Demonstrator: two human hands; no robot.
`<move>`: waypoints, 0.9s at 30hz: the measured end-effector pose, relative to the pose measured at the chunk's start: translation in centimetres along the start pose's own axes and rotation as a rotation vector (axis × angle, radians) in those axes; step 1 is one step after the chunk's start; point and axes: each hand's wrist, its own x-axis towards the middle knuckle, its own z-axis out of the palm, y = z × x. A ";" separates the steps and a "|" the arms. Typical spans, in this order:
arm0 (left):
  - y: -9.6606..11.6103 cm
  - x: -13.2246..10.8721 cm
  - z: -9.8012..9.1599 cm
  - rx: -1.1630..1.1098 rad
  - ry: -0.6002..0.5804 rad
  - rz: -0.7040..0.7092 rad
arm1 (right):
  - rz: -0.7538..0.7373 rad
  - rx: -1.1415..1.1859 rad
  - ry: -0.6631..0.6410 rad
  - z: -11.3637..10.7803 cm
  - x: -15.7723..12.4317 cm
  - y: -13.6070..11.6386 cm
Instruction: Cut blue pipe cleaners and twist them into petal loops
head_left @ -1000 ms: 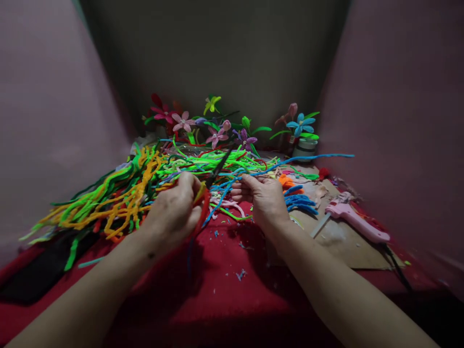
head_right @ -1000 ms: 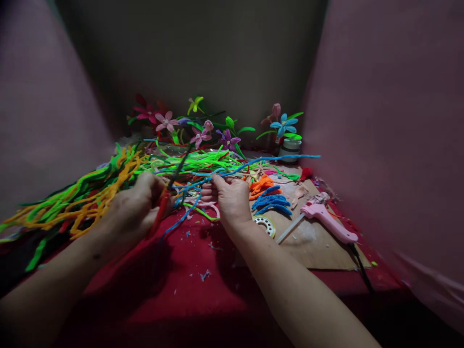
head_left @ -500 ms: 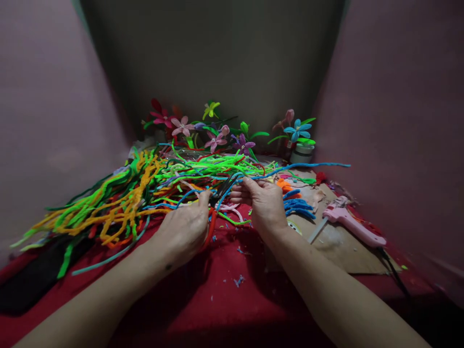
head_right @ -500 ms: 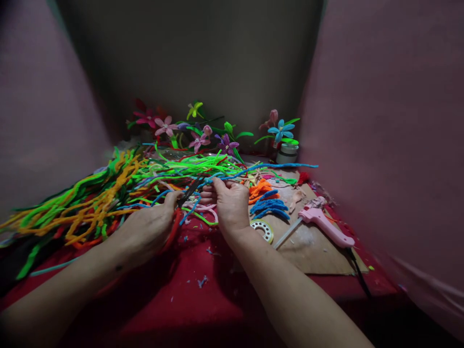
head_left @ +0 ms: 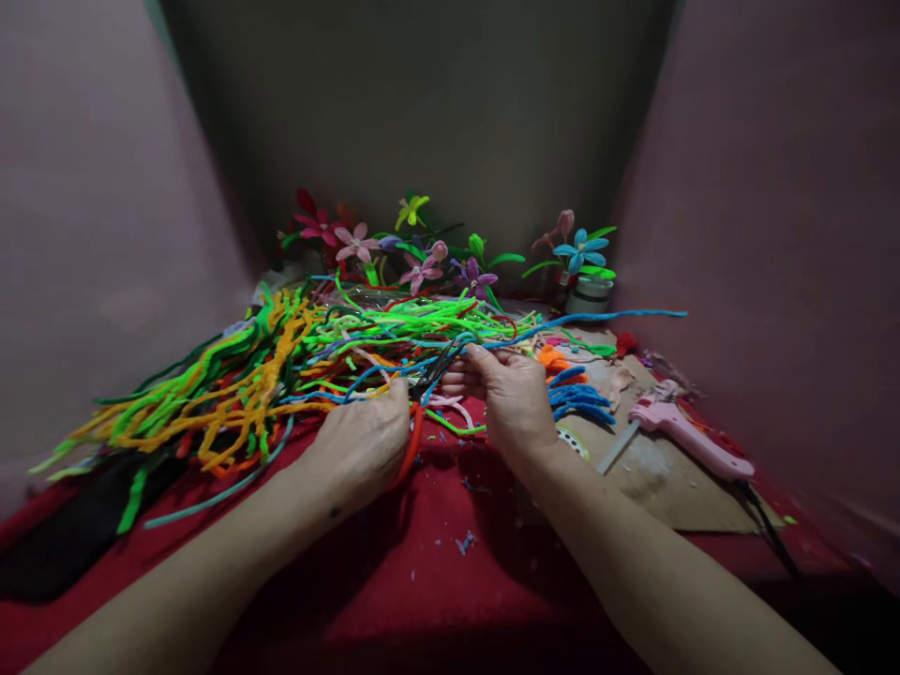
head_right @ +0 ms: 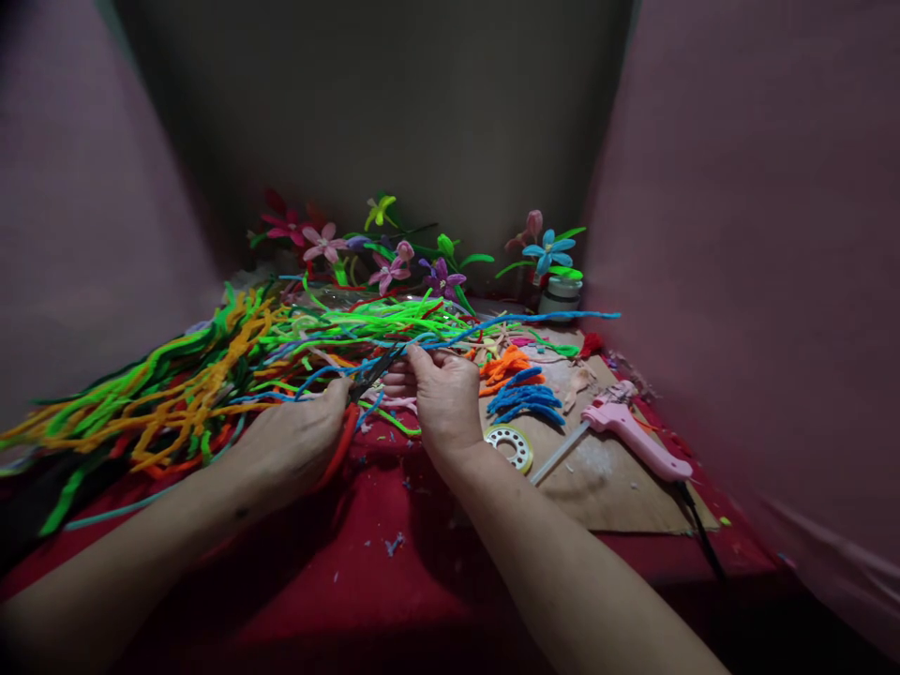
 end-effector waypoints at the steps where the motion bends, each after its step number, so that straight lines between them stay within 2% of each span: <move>1: 0.0 0.0 0.1 0.002 -0.002 0.002 | 0.003 -0.002 0.000 0.0 0.0 0.0; 12: -0.3 0.3 0.9 0.030 0.016 0.034 | 0.021 0.015 -0.090 -0.4 0.4 0.8; 27: -0.2 0.5 0.8 -0.001 0.010 0.052 | 0.046 0.017 -0.083 -0.4 0.3 0.5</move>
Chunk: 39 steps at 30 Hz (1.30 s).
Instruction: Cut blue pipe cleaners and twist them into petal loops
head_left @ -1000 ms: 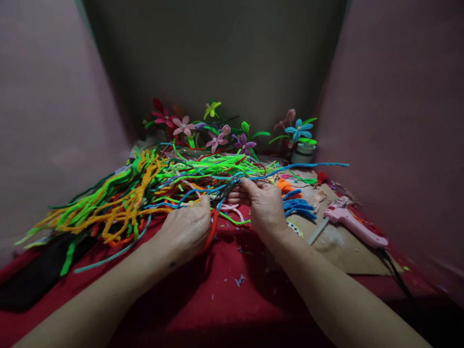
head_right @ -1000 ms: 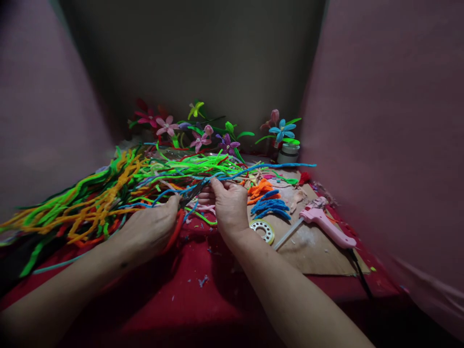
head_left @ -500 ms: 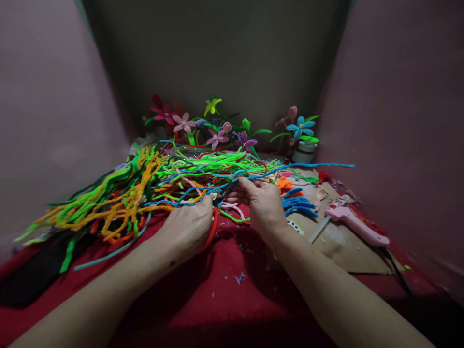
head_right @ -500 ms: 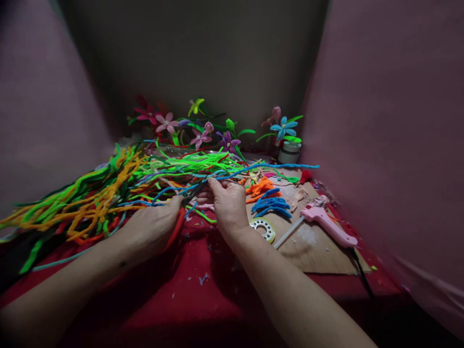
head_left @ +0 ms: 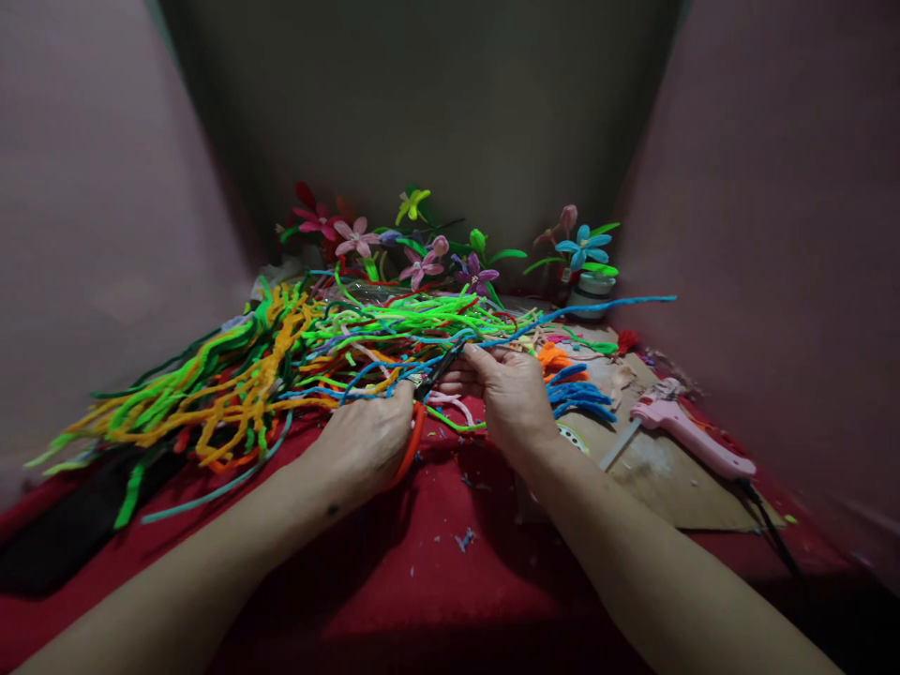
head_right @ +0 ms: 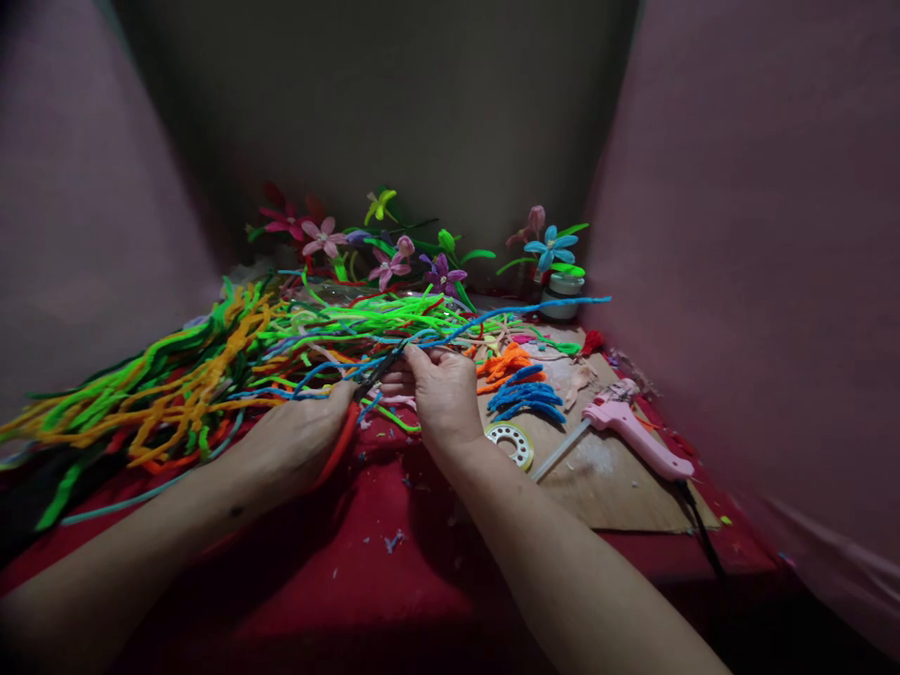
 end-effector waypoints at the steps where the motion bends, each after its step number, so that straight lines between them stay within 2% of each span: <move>1: 0.0 0.0 0.0 0.002 0.001 0.001 | 0.000 -0.002 0.002 0.0 0.0 0.0; 15: -0.3 -0.1 0.0 -0.002 0.007 0.021 | -0.024 -0.011 -0.008 0.1 -0.1 -0.2; 20: -0.5 0.1 0.3 -0.055 0.003 0.005 | -0.042 -0.008 0.035 0.1 0.0 -0.3; 29: -1.5 0.3 -0.7 -0.416 0.208 -0.093 | -0.119 0.014 0.123 -0.2 0.4 -1.1; 31: -1.6 0.2 -0.7 -0.563 0.190 -0.048 | -0.181 0.048 0.149 -0.4 0.7 -1.5; 34: -1.2 0.0 -0.8 -0.691 0.093 0.075 | -0.301 0.107 0.218 -0.9 1.2 -2.2; 37: -0.4 -0.2 -0.3 -0.564 0.000 0.135 | -0.386 0.120 0.265 -1.2 1.4 -2.9; 39: 0.1 -0.2 0.4 -0.432 -0.023 0.134 | -0.413 0.132 0.243 -1.1 1.4 -3.0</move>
